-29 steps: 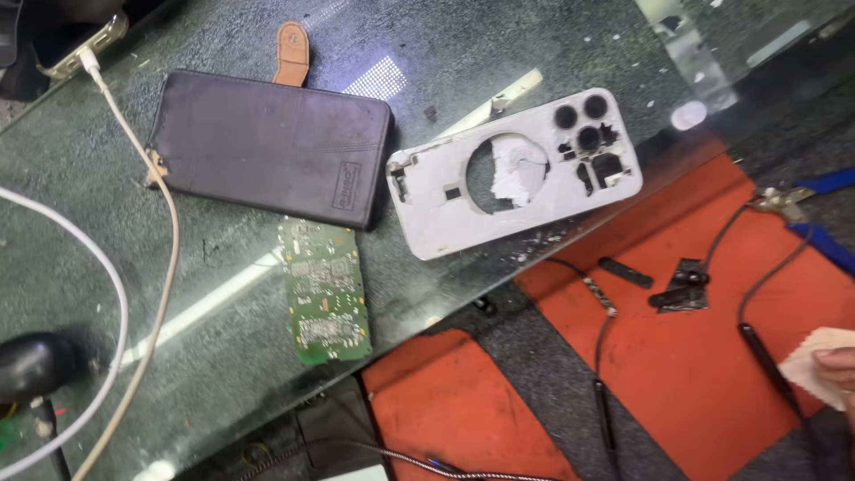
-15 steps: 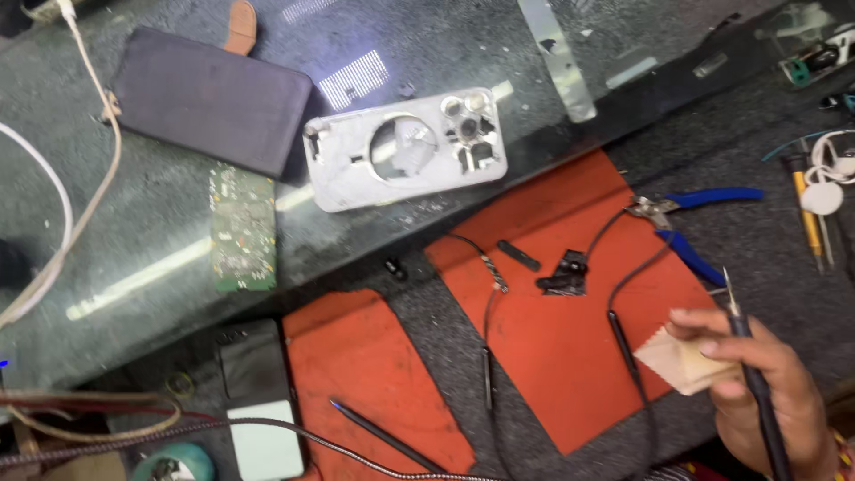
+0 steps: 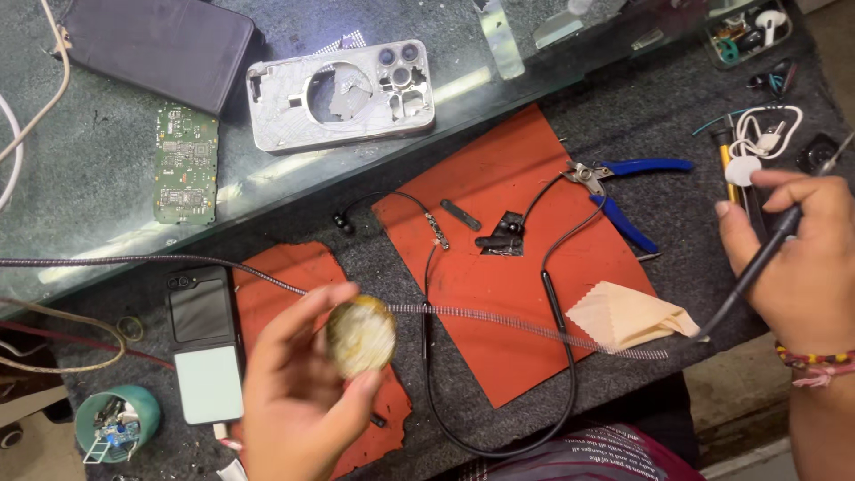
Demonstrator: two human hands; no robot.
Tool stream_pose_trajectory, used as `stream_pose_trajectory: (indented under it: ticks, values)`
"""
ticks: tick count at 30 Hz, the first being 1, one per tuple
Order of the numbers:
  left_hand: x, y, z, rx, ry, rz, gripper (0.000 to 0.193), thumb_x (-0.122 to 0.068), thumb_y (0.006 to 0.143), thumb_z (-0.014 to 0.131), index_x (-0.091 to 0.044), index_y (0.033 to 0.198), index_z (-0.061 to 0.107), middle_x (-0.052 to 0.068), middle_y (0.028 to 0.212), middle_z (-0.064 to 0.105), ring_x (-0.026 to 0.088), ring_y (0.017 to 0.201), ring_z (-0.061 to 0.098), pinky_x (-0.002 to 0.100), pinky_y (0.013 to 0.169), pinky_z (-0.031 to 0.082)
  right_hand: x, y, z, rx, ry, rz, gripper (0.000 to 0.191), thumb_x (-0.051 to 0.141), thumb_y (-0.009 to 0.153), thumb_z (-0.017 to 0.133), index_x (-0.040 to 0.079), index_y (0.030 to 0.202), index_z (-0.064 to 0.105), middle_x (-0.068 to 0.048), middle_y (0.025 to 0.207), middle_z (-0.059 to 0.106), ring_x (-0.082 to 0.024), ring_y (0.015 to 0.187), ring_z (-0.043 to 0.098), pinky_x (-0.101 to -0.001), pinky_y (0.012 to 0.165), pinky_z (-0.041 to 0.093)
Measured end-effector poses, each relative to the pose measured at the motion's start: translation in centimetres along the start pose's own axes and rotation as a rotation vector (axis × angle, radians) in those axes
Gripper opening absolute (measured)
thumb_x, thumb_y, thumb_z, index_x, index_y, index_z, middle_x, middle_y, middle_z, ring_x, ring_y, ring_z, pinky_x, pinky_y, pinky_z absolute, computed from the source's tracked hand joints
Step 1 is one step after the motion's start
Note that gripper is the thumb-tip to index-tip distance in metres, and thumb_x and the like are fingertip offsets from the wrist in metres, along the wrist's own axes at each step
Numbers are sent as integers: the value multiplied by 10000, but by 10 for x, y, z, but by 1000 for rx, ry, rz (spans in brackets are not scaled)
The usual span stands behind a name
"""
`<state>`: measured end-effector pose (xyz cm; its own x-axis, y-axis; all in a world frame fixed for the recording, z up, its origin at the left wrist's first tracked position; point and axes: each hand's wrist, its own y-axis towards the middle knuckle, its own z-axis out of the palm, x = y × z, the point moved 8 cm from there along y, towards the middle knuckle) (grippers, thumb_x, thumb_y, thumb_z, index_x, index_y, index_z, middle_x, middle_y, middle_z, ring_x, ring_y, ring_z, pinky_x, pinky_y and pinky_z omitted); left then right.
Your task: The person uses a soldering iron to apply solder to a small electronic component on a workbench. They repeatedly dip the iron tip into a tin of solder and then apply it to the component's contacts, working on a single small part throughout the clip.
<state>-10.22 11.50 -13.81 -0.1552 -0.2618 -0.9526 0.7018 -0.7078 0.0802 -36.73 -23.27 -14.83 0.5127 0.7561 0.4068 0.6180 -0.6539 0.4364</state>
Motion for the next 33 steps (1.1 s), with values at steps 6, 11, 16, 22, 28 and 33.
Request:
stream_pose_trajectory:
  ticks: [6,11,16,22,28,33]
  values:
    - [23,14,44,45,60,-87,734,136,861,718,-1,1517,416,178,1507,516,221,1289,592,384,1094,506,-54,-33,-5,19,-132,103,341,-17,971,840,-39,1018,502,-200,1132,724,-282,967,713,-363,827,582]
    - [32,12,41,74,155,-34,735,78,895,734,-24,1534,385,149,1523,514,197,1264,633,366,1076,550,-132,-62,30,42,129,242,292,-19,1059,770,-27,1091,479,-128,1060,617,-173,820,606,-284,770,536]
    - [24,9,34,95,397,79,771,16,886,801,-49,1543,403,137,1503,549,172,1202,644,333,1078,539,-185,-82,57,118,72,378,212,47,1140,726,-28,1099,532,-104,898,623,-168,725,605,-284,615,487]
    - [10,9,33,89,614,183,765,-48,859,845,-57,1517,455,125,1451,581,202,1265,606,335,1056,513,-182,-91,53,183,3,514,233,163,1158,629,-31,1037,584,-90,745,550,-172,512,523,-328,387,400]
    - [15,6,37,97,441,139,757,-10,904,807,-46,1549,413,129,1500,521,213,1372,597,338,1128,540,-148,-91,40,199,46,377,207,135,1176,619,-32,1063,574,-91,777,564,-152,568,539,-301,471,422]
    - [21,4,38,124,331,96,783,5,920,801,-36,1576,375,134,1549,533,209,1342,646,341,1137,555,-141,-91,38,195,53,360,191,112,1168,631,-36,1068,565,-102,832,575,-151,624,550,-295,535,442]
